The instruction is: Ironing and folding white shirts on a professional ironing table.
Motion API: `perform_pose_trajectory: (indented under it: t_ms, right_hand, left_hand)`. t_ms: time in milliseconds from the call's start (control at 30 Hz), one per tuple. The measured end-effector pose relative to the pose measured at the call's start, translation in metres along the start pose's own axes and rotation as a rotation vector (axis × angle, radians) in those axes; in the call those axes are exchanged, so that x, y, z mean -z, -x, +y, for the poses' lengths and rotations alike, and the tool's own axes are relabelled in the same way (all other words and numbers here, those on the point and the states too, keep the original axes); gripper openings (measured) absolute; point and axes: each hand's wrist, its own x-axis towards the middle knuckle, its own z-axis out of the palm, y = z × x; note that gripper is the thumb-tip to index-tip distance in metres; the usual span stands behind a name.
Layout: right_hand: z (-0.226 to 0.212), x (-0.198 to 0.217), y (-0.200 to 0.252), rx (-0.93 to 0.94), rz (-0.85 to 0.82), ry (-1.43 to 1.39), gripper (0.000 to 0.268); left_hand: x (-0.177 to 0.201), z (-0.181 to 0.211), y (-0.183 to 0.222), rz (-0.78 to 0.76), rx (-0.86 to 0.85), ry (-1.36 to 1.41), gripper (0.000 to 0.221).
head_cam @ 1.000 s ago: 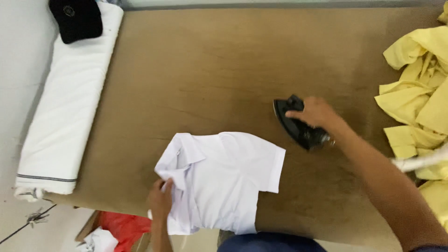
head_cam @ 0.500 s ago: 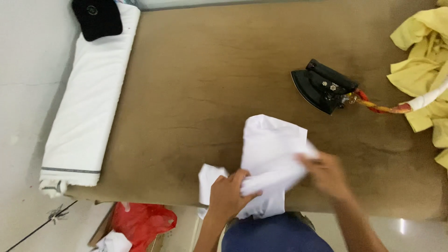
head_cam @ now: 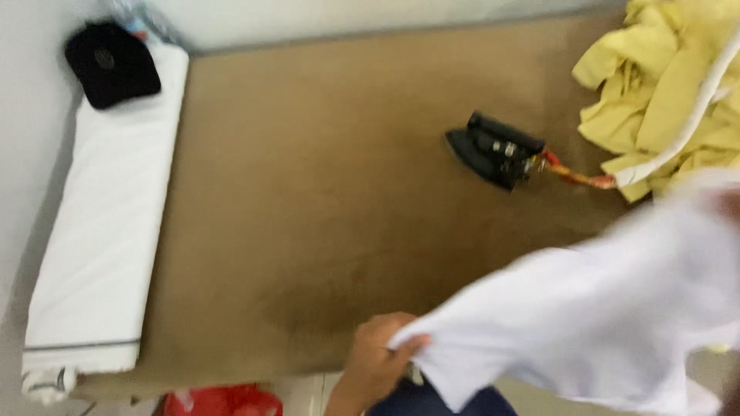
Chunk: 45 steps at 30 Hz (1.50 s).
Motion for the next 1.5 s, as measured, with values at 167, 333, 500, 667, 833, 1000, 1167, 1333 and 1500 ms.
perform_pose_trajectory:
  t_ms: [167, 333, 500, 667, 833, 1000, 1167, 1333, 1500]
  right_hand:
    - [-0.267, -0.125, -0.197, 0.452, -0.124, -0.252, 0.076]
    - [-0.355, -0.25, -0.243, -1.141, -0.127, -0.965, 0.015]
    - [-0.377, -0.228, -0.24, -1.048, -0.169, -0.997, 0.032]
    - [-0.342, -0.267, -0.223, -0.869, -0.141, -0.85, 0.042]
    - [-0.4, -0.203, -0.258, -0.677, -0.252, -0.163, 0.05]
    - [-0.381, -0.205, -0.274, -0.252, 0.217, 0.239, 0.053]
    - [-0.347, -0.126, -0.359, -0.031, 0.308, 0.603, 0.073]
    - [-0.291, -0.13, -0.406, -0.448, -0.363, -0.229, 0.06]
    - [-0.414, -0.024, -0.362, -0.595, -0.353, -0.298, 0.051]
  left_hand:
    - [0.018, -0.114, -0.029, 0.109, 0.575, -0.261, 0.052]
    - [0.031, -0.14, -0.054, -0.037, 1.048, -0.563, 0.041]
    - [-0.041, -0.169, -0.133, 0.361, 0.484, -0.678, 0.033]
    - [-0.109, -0.198, -0.2, 0.401, 0.255, -0.822, 0.036]
    - [-0.094, -0.205, -0.215, 0.264, 0.592, -0.48, 0.027]
    - [-0.075, -0.176, -0.229, 0.228, 0.753, -0.412, 0.038]
    - [-0.068, -0.161, -0.229, 0.188, 0.792, -0.408, 0.039]
    - [-0.049, -0.157, -0.222, 0.148, 0.738, -0.204, 0.046]
    - [-0.016, -0.123, -0.128, 0.586, 0.41, -0.298, 0.04]
